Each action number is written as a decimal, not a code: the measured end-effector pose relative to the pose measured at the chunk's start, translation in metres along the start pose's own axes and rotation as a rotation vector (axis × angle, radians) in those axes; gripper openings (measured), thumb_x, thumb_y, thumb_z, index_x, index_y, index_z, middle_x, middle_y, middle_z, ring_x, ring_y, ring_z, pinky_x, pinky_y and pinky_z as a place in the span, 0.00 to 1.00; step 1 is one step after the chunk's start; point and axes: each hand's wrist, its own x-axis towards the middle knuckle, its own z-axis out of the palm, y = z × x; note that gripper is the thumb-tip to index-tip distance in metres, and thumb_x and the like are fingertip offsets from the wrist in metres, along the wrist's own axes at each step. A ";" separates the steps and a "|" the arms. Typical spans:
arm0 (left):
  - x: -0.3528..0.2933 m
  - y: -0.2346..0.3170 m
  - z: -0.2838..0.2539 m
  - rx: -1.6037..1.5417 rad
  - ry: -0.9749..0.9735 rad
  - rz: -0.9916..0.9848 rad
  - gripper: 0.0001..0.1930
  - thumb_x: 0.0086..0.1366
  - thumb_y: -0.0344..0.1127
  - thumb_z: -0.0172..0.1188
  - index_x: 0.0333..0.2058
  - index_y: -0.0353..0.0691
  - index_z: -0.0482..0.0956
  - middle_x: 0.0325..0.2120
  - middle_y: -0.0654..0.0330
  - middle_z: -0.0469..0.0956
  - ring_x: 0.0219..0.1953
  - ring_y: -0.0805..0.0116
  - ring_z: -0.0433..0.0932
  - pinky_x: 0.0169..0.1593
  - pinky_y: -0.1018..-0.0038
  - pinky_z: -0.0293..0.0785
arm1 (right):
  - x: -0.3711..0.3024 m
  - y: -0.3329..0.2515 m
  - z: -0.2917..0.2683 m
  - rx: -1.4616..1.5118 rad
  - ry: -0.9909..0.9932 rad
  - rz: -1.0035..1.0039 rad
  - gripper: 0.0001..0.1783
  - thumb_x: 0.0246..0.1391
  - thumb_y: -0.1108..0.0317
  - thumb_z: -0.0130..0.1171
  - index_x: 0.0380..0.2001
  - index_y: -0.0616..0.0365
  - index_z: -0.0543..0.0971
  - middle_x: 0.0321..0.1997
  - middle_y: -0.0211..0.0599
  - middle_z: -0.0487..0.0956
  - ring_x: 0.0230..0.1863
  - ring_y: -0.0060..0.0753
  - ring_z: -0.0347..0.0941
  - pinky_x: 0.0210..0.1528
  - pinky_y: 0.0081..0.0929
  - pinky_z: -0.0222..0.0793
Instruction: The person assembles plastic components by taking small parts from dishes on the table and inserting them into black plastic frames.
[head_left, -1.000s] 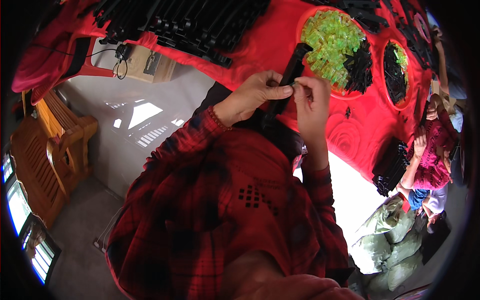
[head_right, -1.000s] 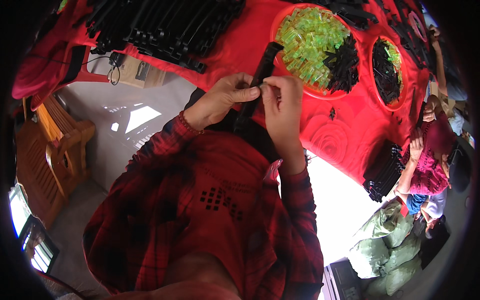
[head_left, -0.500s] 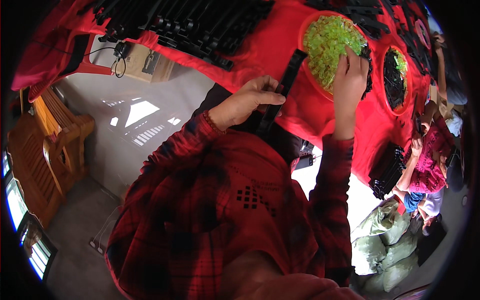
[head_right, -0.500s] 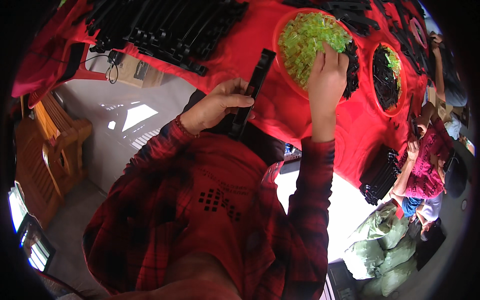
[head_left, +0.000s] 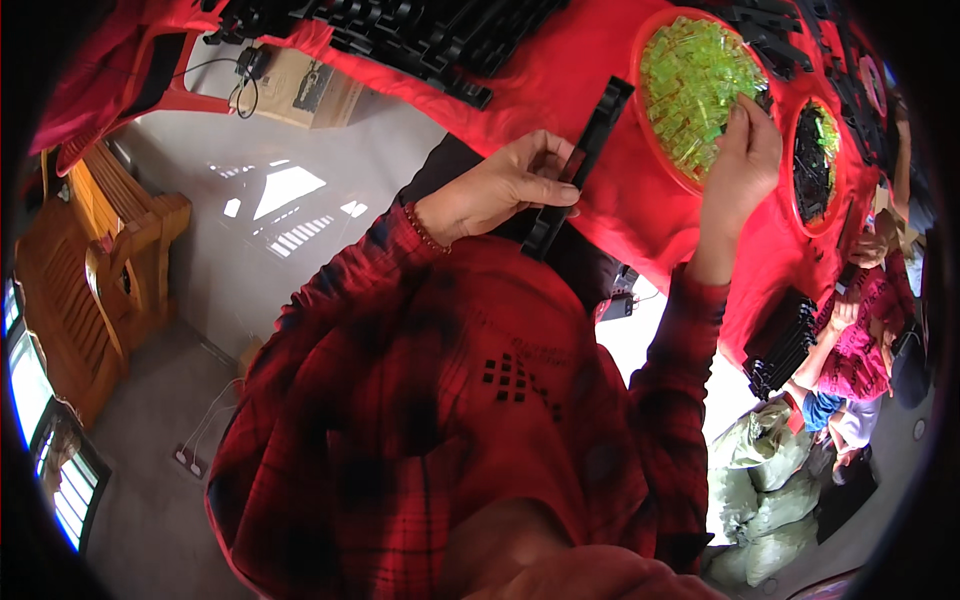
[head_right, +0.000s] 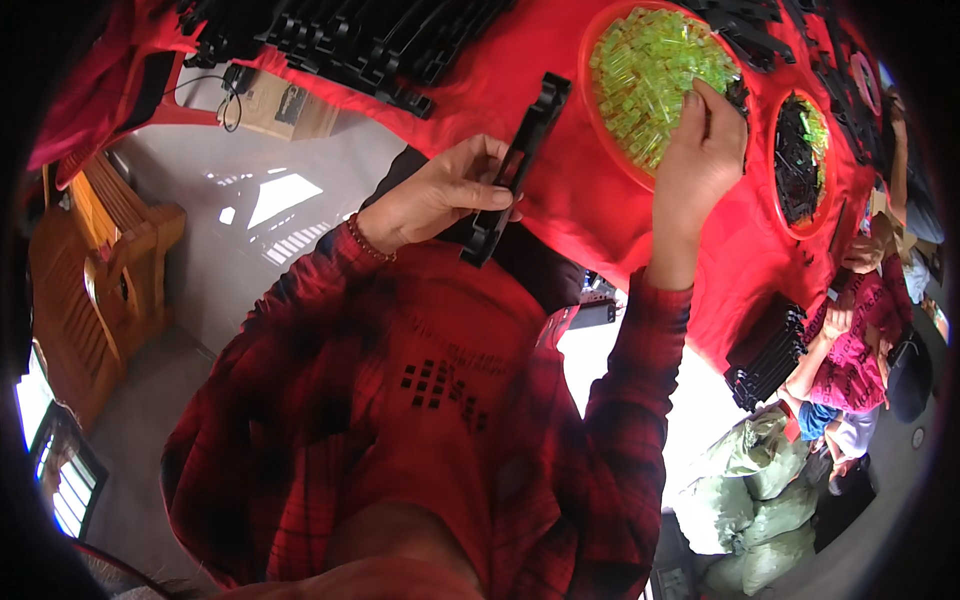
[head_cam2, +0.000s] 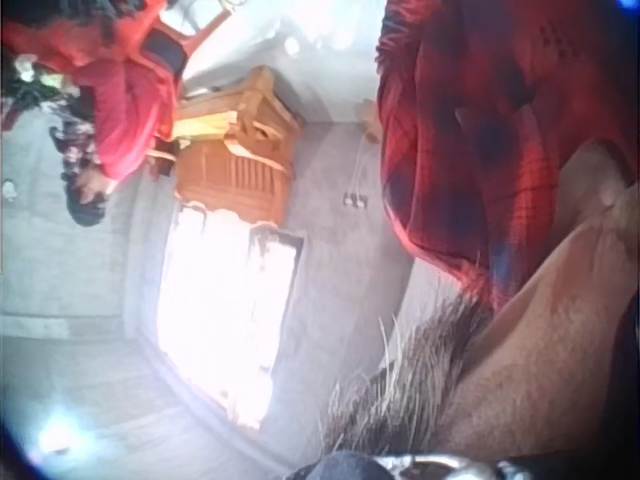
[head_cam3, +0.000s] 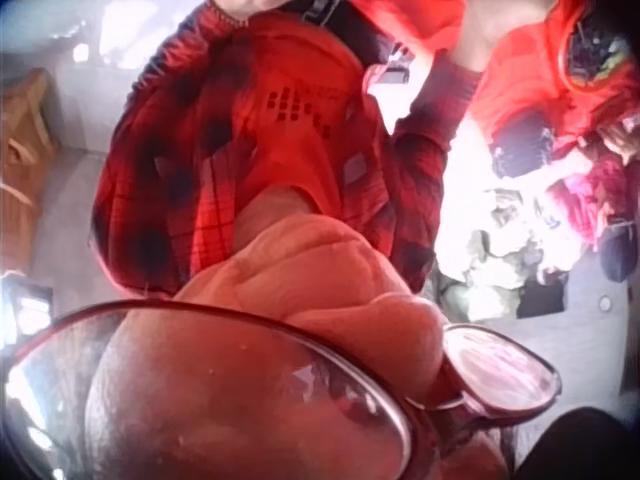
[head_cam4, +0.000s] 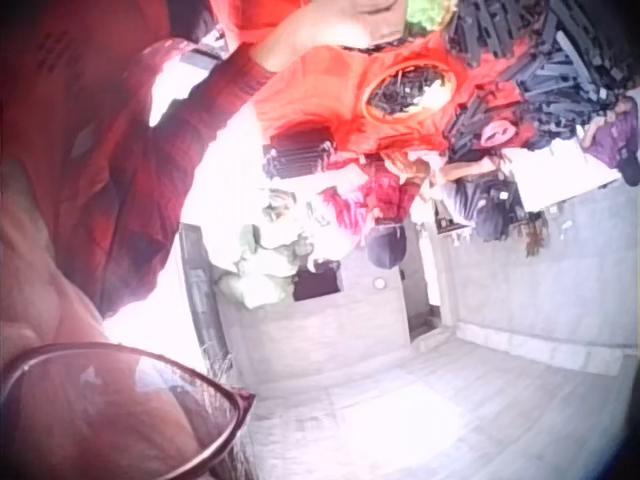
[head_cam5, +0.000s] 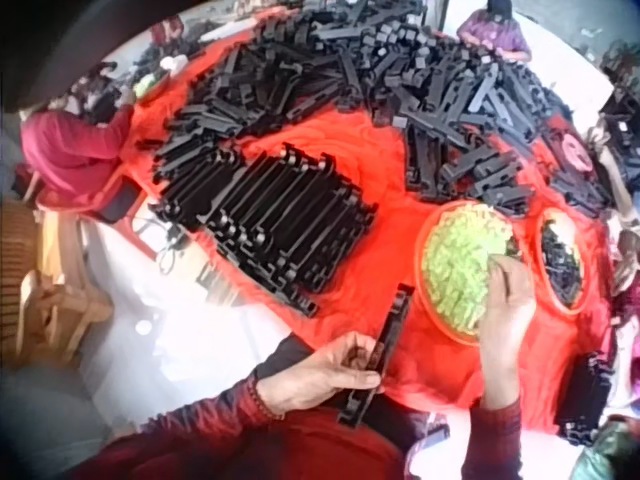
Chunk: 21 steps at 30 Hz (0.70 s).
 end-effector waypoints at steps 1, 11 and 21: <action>0.001 0.000 -0.001 -0.021 -0.002 0.011 0.21 0.63 0.25 0.63 0.52 0.36 0.65 0.41 0.59 0.74 0.44 0.67 0.78 0.53 0.66 0.77 | -0.006 -0.014 -0.002 0.343 0.004 0.355 0.08 0.61 0.72 0.58 0.42 0.63 0.79 0.33 0.33 0.79 0.28 0.22 0.73 0.31 0.19 0.70; 0.004 -0.016 -0.004 0.090 0.020 0.060 0.27 0.63 0.23 0.62 0.59 0.30 0.64 0.51 0.55 0.74 0.52 0.68 0.76 0.57 0.73 0.72 | -0.067 -0.082 -0.003 0.597 -0.284 0.531 0.06 0.61 0.71 0.60 0.39 0.61 0.79 0.31 0.26 0.75 0.26 0.15 0.66 0.30 0.14 0.64; 0.008 -0.023 -0.009 0.007 0.037 0.047 0.27 0.62 0.21 0.62 0.59 0.33 0.65 0.51 0.58 0.73 0.52 0.70 0.75 0.57 0.74 0.73 | -0.088 -0.079 0.016 0.257 -0.221 0.201 0.05 0.54 0.74 0.65 0.35 0.59 0.81 0.32 0.33 0.72 0.30 0.27 0.68 0.33 0.22 0.66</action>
